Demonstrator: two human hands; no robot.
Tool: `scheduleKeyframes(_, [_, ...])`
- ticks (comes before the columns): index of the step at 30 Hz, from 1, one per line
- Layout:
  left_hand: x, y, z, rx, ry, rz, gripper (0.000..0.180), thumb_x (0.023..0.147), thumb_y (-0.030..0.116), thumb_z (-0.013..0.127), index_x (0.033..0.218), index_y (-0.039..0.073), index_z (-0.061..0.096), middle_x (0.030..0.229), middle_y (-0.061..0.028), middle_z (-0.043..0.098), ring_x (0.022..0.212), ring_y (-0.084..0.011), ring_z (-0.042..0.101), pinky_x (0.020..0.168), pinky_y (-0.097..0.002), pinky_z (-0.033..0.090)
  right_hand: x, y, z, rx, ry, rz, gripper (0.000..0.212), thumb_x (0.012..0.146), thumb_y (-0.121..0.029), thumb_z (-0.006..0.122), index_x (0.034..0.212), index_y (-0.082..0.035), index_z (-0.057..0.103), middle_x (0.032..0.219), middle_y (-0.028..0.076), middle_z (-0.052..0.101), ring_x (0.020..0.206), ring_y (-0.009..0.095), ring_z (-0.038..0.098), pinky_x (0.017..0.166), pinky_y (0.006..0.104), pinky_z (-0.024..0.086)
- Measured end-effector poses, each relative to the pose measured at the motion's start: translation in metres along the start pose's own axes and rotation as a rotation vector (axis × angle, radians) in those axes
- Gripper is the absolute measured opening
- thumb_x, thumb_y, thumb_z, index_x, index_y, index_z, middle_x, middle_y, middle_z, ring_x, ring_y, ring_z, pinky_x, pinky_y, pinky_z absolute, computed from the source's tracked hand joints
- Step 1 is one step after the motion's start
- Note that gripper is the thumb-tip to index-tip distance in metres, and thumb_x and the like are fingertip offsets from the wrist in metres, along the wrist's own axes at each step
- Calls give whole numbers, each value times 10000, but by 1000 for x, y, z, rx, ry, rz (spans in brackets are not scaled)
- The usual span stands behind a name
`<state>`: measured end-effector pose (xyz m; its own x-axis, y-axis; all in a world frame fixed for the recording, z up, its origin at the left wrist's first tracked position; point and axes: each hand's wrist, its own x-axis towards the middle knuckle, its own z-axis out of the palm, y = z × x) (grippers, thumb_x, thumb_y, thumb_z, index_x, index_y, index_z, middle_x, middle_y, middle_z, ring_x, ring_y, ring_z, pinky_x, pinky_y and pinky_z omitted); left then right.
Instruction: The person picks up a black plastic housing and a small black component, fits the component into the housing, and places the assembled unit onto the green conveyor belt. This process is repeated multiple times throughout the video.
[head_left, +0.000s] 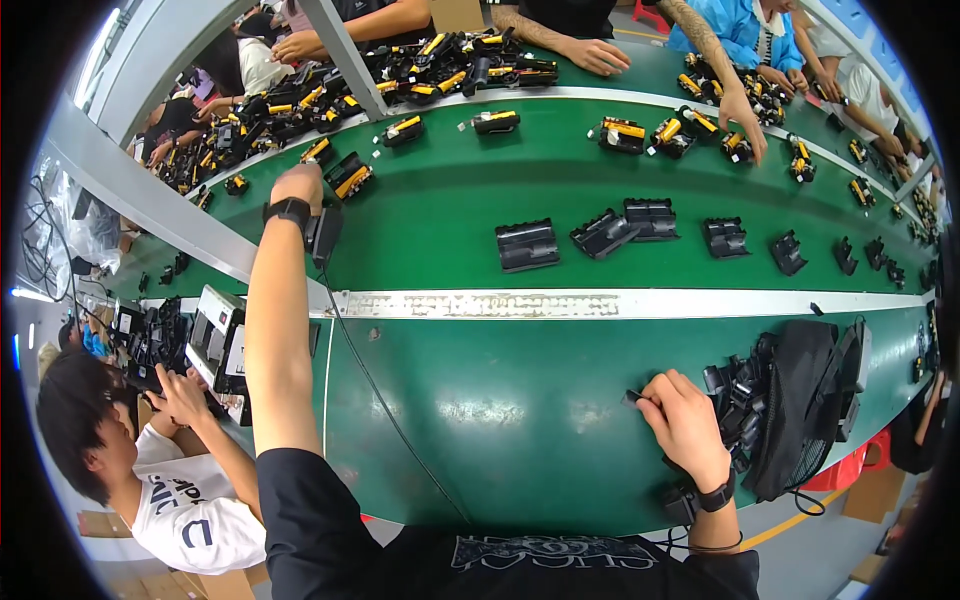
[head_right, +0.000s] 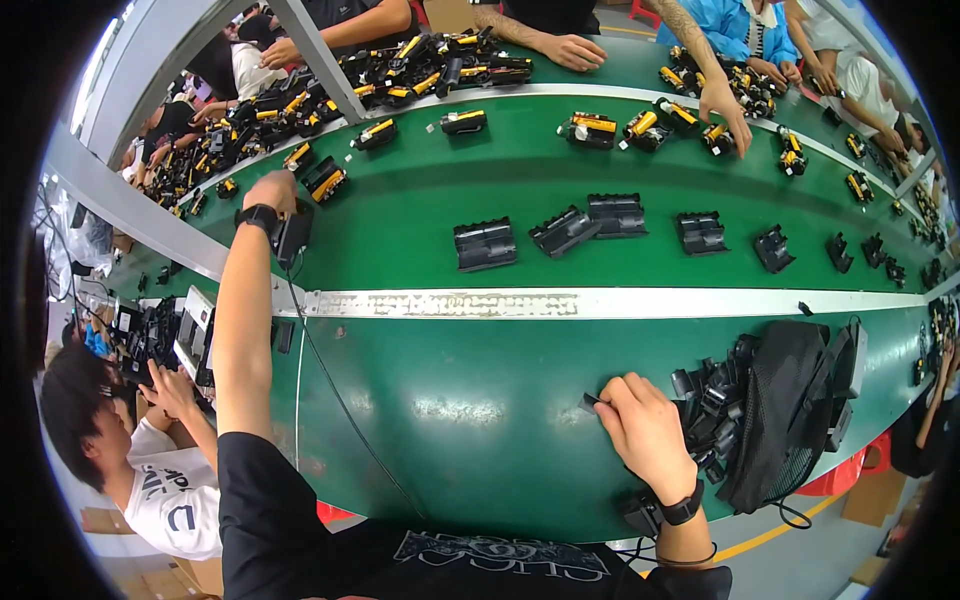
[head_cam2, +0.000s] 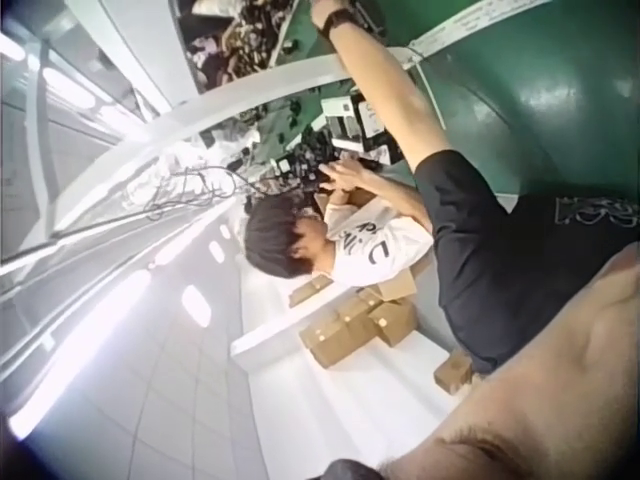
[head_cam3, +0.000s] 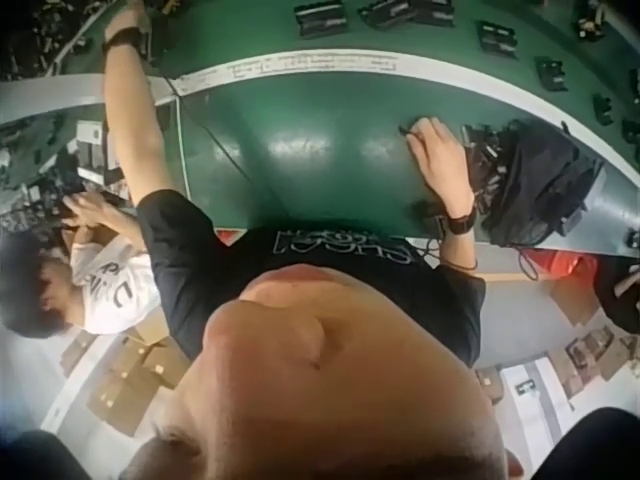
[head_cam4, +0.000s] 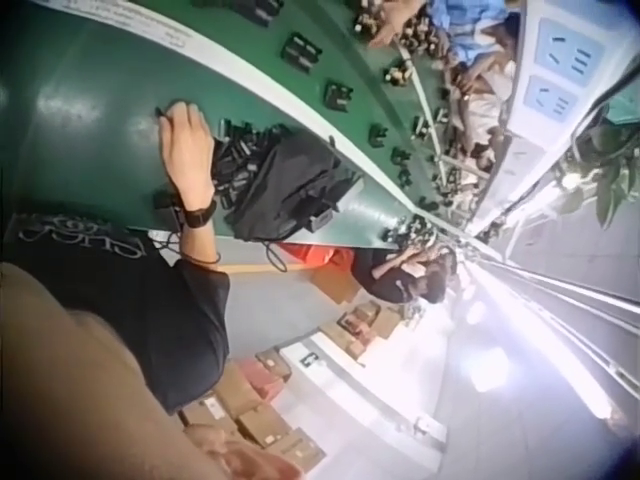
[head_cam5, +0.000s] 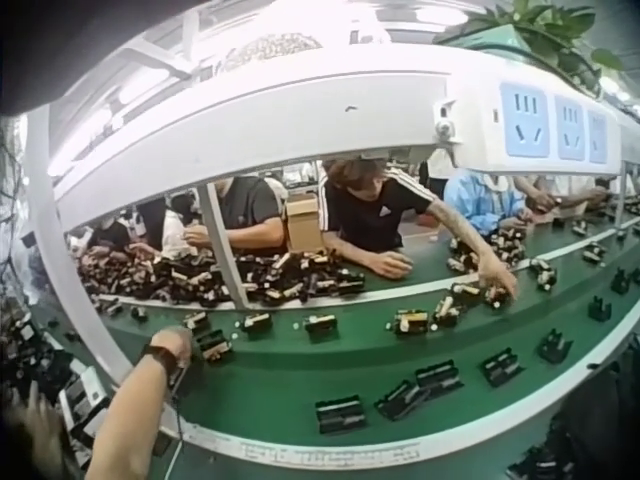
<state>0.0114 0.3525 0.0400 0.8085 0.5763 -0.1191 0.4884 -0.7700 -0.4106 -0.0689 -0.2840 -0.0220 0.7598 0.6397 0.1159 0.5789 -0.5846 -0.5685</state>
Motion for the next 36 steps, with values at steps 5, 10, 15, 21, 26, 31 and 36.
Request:
scheduleKeyframes(5, [34,-4,-3,-471,-134,140,600,832,412,910,1262,17,776,1229,-164,789,1211,-299,726,1007,-387,567,3,-1,0,23,7,12,155,907,-37,764,934,-30,612,851,120,595,770,342,619,685,430,494])
scheduleKeyframes(10, [68,9,53,-861,12,155,628,903,526,841,1264,18,763,1161,-107,779,1091,-206,704,1018,-355,524,5,-1,0,40,-10,25,153,910,-38,767,928,-31,615,842,116,591,754,334,614,676,421,491])
scheduleKeyframes(15, [63,16,67,-991,-67,124,624,959,592,765,1235,33,768,1118,-43,756,986,-163,679,940,-334,542,9,0,0,62,-19,48,156,912,-46,771,924,-32,617,830,113,586,735,325,609,669,417,488])
scheduleKeyframes(21, [37,30,38,-1119,-202,33,575,975,567,761,1167,26,780,1027,-25,738,932,-127,681,865,-332,569,6,-4,2,-9,25,20,158,913,-51,774,922,-31,617,826,111,591,718,308,612,660,411,486])
scheduleKeyframes(26, [61,7,89,-1481,-160,-167,603,970,584,767,1222,36,739,1075,-73,728,938,-183,685,794,-379,627,7,-5,4,15,-7,20,164,915,-56,777,923,-30,615,824,114,591,696,307,606,650,414,485])
scheduleKeyframes(31, [59,32,145,-2291,305,-691,665,951,552,812,1175,-66,707,895,-84,709,788,-204,667,778,-423,660,7,-3,5,36,-27,67,175,913,-60,783,921,-29,611,819,116,583,665,303,592,635,410,480])
scheduleKeyframes(36, [65,26,137,-2409,652,-967,717,929,564,833,1165,-98,689,883,-113,713,710,-251,675,732,-433,664,6,0,7,44,-36,96,176,909,-53,787,921,-26,613,814,115,576,650,287,585,614,396,473])
